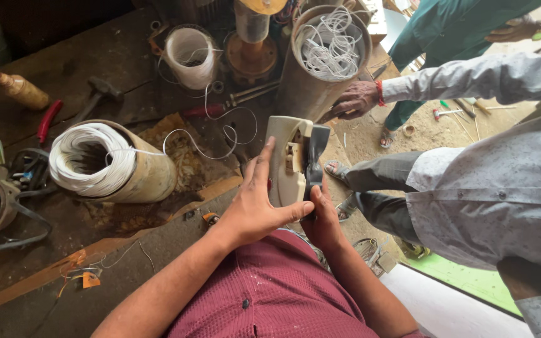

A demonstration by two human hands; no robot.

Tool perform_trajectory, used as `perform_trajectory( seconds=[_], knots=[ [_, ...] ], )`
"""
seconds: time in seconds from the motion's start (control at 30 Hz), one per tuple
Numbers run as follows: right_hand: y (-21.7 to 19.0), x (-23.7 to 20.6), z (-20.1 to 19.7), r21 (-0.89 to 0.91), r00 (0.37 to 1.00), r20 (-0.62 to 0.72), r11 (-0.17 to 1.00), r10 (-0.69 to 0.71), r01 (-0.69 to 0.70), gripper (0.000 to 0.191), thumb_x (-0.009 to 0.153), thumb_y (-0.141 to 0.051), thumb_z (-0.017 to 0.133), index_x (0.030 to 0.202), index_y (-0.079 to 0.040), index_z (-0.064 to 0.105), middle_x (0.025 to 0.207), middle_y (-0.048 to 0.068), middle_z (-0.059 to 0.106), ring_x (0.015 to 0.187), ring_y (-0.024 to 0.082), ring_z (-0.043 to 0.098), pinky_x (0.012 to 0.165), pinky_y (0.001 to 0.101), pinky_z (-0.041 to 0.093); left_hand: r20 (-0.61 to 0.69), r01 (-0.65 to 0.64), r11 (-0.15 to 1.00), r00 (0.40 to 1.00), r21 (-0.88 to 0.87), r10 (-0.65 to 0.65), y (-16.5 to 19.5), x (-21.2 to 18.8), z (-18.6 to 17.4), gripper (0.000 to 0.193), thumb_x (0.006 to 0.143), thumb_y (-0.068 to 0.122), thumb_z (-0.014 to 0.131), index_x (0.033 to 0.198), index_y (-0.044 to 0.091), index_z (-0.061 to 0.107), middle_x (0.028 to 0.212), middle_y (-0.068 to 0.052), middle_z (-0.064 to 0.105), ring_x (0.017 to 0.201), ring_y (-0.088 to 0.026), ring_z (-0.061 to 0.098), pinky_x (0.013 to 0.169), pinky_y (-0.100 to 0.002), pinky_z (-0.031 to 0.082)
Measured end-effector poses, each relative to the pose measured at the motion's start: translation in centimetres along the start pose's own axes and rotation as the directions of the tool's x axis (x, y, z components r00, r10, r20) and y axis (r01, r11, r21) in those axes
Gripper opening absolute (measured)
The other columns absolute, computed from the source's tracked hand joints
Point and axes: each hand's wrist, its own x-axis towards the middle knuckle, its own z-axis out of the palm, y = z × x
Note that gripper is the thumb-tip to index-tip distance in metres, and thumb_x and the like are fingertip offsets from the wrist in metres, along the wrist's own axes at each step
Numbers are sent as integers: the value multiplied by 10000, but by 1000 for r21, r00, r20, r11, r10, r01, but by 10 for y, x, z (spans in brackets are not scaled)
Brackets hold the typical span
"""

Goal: The person opens a small electrical box, then winds white insulated wire by hand onto a cylindrical metal core. The person repeatedly pulls wire from a spool and wraps it around the core, adjusting the coil as it builds up.

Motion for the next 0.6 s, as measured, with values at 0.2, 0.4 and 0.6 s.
perform_trajectory(
  seconds=[0.2, 0.4, 0.6],
  knots=[
    [-10, 15, 14, -17, 1000, -13, 1000, 21, -22, 729, 974, -300, 585, 1596, -121, 251, 1492, 160, 495, 1331, 298, 568, 1096, 446, 489, -84, -73, 997, 994, -11, 72, 7, -13, -6, 1166, 706, 392, 802, 1643, 98, 174, 1534, -236, 390, 1340, -368, 549, 1094, -395, 478],
    [-17, 21, -1, 135, 999, -28, 991, 24, -20, 589, 1020, -315, 557, 1538, -73, 414, 1408, 158, 586, 1249, 275, 637, 1063, 451, 520, -60, -165, 928, 986, -334, 154, 6, -15, -12, 1016, 818, 366, 693, 1653, 63, 200, 1621, -212, 394, 1434, -333, 525, 1181, -441, 454],
    [-26, 13, -17, 344, 996, 59, 935, 65, -82, 661, 1077, -501, 484, 1533, -24, 453, 1420, 192, 605, 1277, 331, 630, 1099, 486, 508, 45, -115, 741, 980, -661, 192, 1, -19, -13, 1011, 828, 361, 622, 1667, 76, 133, 1661, -223, 342, 1474, -335, 450, 1232, -472, 394]
  ],
)
